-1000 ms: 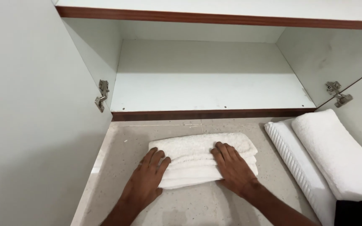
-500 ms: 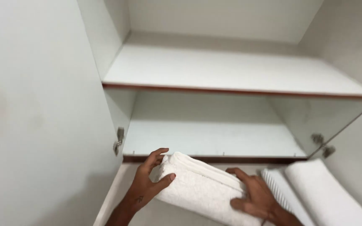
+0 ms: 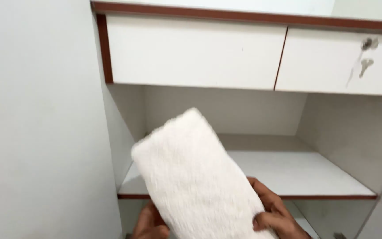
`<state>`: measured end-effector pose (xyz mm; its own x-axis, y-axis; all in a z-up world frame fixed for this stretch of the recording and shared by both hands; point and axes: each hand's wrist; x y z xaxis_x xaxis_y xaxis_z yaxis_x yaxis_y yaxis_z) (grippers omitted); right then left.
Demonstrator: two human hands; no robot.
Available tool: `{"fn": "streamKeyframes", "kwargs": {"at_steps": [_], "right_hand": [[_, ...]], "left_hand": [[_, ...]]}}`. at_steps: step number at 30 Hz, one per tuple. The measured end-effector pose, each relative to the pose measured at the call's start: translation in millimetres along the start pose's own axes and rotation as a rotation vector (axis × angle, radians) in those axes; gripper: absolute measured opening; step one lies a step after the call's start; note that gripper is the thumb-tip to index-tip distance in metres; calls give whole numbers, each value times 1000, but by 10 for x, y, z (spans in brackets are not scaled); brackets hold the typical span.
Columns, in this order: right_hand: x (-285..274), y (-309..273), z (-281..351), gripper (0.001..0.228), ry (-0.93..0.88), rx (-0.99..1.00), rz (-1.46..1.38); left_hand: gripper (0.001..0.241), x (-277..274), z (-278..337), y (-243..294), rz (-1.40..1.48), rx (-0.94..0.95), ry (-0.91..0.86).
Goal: The person folds several white towels by hand inside a white cabinet. They smooth out each towel, fold it into a compact rectangle, and place it on the shelf next to other folded towels.
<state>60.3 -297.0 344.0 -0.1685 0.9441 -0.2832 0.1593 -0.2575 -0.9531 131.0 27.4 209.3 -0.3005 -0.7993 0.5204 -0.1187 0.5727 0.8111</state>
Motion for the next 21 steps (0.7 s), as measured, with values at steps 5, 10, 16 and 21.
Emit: {"fn": "streamKeyframes", "kwargs": {"at_steps": [5, 10, 16, 21], "right_hand": [[182, -1040, -47, 114, -69, -204, -147], [87, -2278, -146, 114, -196, -304, -200], [-240, -3606, -243, 118, -197, -336, -235], [-411, -4344, -491, 103, 106, 150, -421]], "left_hand": [[119, 1370, 190, 1270, -73, -45, 193], [107, 1903, -25, 2332, 74, 163, 129], [104, 2972, -492, 3681, 15, -61, 316], [112, 3279, -939, 4191, -53, -356, 601]]}}
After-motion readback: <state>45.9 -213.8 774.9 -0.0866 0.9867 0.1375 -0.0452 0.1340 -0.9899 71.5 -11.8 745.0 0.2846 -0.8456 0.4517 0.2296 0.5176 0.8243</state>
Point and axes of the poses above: each hand's wrist, its own z-axis away from the middle knuckle, its own x-axis out of the palm, y = z × x, and after that the axes turned 7 degrees about z, right-handed
